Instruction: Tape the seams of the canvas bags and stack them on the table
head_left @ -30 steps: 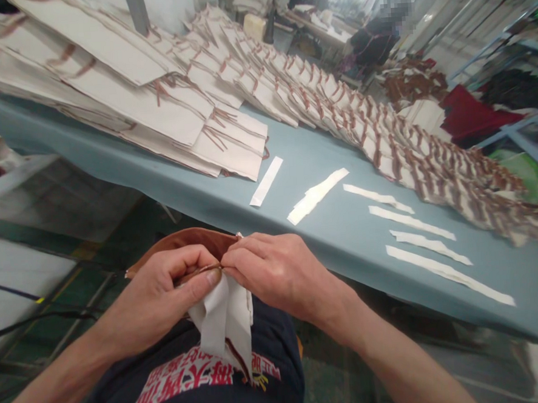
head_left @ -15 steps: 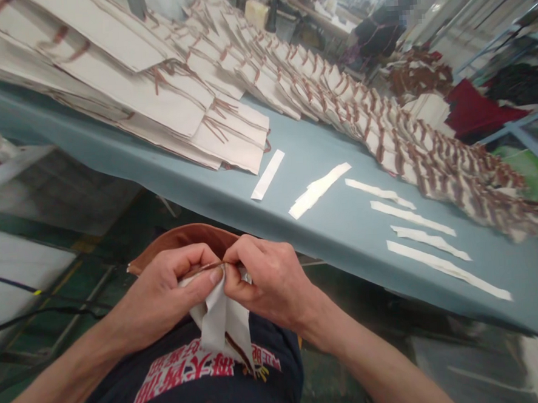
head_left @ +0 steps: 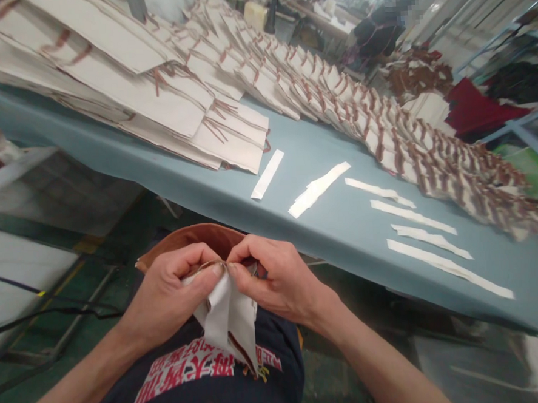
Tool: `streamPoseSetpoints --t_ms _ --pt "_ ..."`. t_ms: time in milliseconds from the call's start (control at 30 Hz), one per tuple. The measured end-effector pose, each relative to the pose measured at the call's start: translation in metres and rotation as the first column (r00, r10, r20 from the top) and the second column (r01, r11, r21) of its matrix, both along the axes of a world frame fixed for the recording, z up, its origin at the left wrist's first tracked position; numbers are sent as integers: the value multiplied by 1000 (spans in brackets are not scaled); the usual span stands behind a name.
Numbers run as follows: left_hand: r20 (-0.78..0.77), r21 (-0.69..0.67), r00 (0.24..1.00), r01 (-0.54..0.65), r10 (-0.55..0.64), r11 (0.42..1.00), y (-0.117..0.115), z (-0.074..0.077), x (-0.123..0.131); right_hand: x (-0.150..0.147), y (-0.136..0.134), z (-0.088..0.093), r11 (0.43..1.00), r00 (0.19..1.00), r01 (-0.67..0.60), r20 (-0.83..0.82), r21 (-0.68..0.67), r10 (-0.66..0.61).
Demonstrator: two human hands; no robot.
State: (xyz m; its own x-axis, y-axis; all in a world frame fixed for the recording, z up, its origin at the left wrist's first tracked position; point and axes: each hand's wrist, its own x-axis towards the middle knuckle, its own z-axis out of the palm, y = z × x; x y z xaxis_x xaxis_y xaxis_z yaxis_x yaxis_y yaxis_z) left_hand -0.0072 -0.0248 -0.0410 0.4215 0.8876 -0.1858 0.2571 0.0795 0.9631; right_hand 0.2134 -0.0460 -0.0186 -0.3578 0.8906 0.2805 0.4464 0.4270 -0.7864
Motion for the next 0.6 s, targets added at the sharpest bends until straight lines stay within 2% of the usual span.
streamPoseSetpoints --t_ms 67,167,333,467,533,600 --pt "1 -19 1000 20 -20 1000 1 0 -3 -2 -2 -1 1000 999 9 -33 9 -8" --pt "11 -47 992 125 -124 991 5 2 -12 -1 -2 2 999 999 12 -49 -50 -14" --pt "-60 -10 973 224 -224 975 10 18 -22 4 2 6 985 996 -10 89 -172 25" --pt "-100 -5 983 152 -152 988 7 32 -18 1 2 6 984 994 -34 94 -173 50" --pt "-98 -42 988 116 -119 992 6 33 -15 -3 1 6 985 995 -18 94 -174 34" --pt "-81 -87 985 145 -152 986 10 29 -14 -6 1 6 988 993 1 117 -157 18"
